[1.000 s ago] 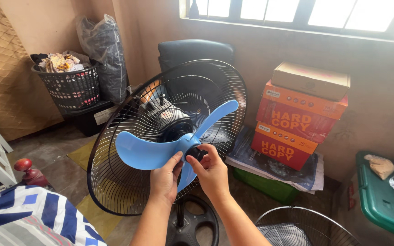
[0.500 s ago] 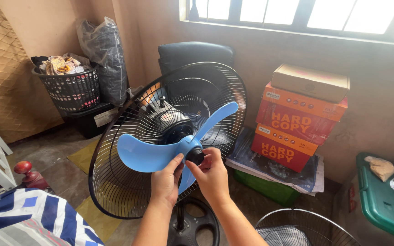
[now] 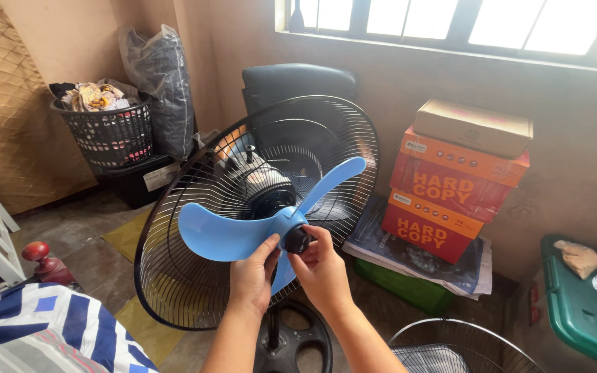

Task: The person sits on a bed and services a standing fan. They hold the blue blade assembly and turn the center cap by hand to secure it, wipe the rear guard with a cloth, then reattach the front guard and press on the blades to check them.

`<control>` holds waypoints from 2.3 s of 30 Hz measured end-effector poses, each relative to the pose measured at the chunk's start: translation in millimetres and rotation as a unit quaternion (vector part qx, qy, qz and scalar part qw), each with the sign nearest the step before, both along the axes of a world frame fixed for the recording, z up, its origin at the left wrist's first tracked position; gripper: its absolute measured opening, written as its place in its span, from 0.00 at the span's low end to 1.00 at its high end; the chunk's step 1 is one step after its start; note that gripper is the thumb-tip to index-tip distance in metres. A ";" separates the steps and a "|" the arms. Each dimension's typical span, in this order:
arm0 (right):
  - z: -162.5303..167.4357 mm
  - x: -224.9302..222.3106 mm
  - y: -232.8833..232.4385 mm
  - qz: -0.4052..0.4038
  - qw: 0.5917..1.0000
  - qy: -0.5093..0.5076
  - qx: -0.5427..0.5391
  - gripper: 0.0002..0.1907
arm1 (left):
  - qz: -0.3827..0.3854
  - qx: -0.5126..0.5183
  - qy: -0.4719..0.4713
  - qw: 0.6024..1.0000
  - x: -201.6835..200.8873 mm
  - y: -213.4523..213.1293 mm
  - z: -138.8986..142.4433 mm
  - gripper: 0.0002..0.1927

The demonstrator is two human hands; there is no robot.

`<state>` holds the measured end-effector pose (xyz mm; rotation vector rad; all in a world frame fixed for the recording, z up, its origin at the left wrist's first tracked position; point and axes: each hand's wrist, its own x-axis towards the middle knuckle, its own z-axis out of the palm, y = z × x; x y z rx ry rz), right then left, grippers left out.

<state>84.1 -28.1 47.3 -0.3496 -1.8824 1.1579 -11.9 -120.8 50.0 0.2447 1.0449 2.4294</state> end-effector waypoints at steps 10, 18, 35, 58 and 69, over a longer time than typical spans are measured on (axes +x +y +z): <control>8.4 -5.2 -1.3 -0.035 0.999 -0.011 -0.041 0.27 | -0.003 0.005 0.003 1.000 -0.8 2.9 0.0 0.12; 14.7 3.7 2.0 0.023 1.000 -0.005 0.000 0.29 | -0.005 -0.003 0.006 1.000 -0.7 1.1 -0.5 0.12; -30.6 57.3 24.4 0.423 0.670 0.261 -0.552 0.32 | 0.000 0.011 -0.003 1.000 -4.9 5.5 -7.0 0.13; -16.7 68.3 6.7 0.562 0.565 0.285 -0.533 0.30 | -0.002 0.013 -0.002 1.000 -9.7 0.8 -2.3 0.14; -27.4 61.4 14.1 0.506 0.655 0.261 -0.497 0.29 | -0.002 0.020 -0.006 1.000 -10.3 2.0 -3.1 0.14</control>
